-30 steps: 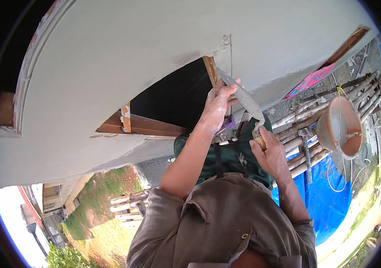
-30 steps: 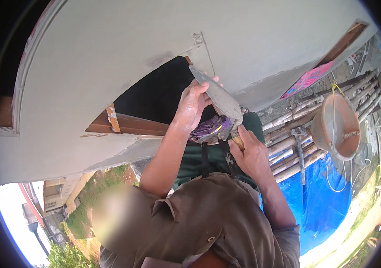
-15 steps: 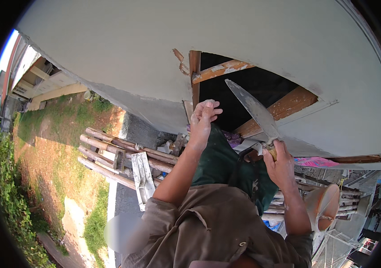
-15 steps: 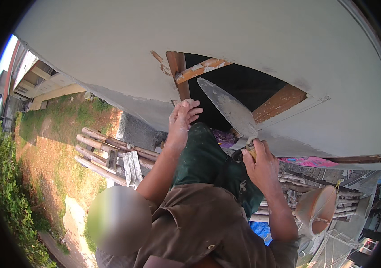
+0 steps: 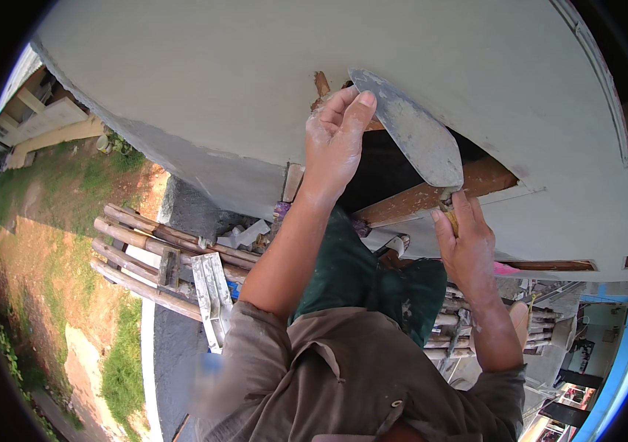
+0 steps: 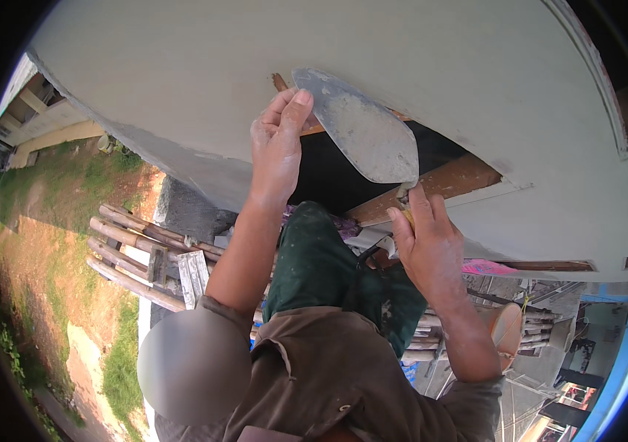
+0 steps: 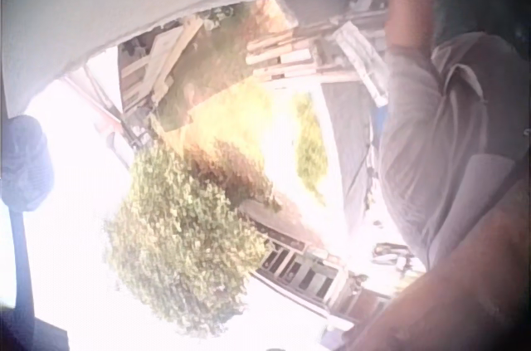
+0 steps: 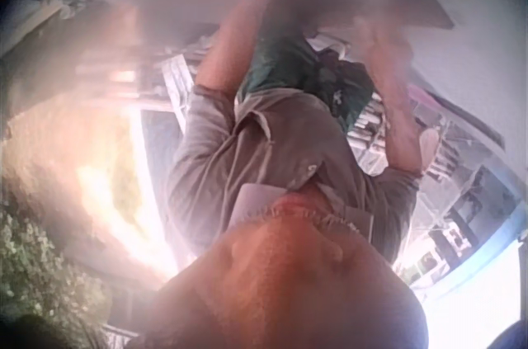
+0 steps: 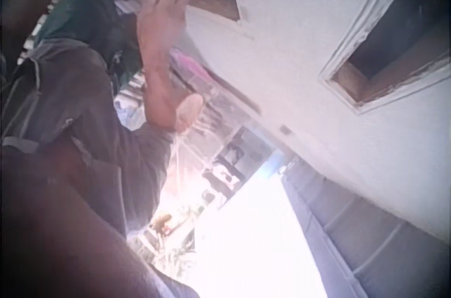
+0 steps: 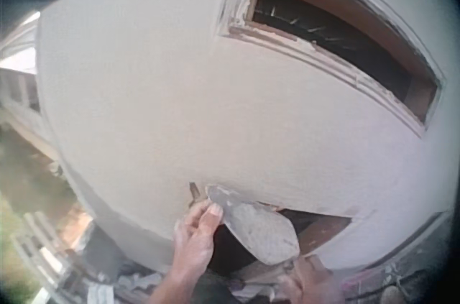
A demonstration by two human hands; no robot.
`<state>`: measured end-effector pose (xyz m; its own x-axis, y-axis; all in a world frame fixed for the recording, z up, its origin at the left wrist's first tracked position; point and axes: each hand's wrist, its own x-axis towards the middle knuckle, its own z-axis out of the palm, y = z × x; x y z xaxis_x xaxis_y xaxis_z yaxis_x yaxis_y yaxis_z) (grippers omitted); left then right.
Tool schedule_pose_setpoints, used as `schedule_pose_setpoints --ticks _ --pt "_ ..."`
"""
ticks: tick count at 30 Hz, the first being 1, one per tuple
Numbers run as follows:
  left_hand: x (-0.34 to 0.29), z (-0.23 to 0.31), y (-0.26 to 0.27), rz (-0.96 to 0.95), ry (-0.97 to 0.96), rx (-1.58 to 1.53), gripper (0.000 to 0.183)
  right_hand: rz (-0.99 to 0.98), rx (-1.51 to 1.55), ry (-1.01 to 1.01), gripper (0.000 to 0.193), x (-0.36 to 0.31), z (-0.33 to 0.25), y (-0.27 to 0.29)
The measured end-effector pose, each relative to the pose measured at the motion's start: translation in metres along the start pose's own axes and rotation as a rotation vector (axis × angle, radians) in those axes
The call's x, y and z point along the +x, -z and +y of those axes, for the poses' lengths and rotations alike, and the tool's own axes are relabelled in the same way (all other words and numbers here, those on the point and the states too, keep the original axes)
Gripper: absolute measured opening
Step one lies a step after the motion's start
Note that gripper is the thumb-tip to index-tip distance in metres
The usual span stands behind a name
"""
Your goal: The person applies and smooths plaster around a rectangular opening in an exterior wall using a trowel. They repeatedly scoop material and spread it along the edges, then scrape and level the surface to create a uniform finish.
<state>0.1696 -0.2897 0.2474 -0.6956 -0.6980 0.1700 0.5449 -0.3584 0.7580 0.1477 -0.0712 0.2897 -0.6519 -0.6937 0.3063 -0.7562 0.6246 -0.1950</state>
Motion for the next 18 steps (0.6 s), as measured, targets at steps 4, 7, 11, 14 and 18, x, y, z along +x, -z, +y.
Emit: schedule_pose_setpoints --ticks 4,7,11,14,18 --pt "0.015 0.0 -0.002 -0.05 0.018 0.034 0.031 0.021 0.017 -0.028 0.039 0.011 -0.003 0.005" --pt "0.018 -0.002 -0.005 -0.06 0.022 0.012 0.03 0.029 0.008 -0.028 0.038 0.015 0.0 0.005" --pt "0.021 -0.012 -0.001 -0.05 0.021 0.062 0.028 -0.024 0.008 -0.022 0.037 0.017 0.008 0.004" --pt "0.012 -0.028 0.013 -0.018 0.113 0.076 0.027 -0.07 -0.028 -0.024 0.037 0.012 0.01 0.0" --pt "0.004 -0.023 0.005 0.003 0.031 -0.041 0.026 -0.014 -0.002 -0.038 0.036 0.008 0.007 -0.001"
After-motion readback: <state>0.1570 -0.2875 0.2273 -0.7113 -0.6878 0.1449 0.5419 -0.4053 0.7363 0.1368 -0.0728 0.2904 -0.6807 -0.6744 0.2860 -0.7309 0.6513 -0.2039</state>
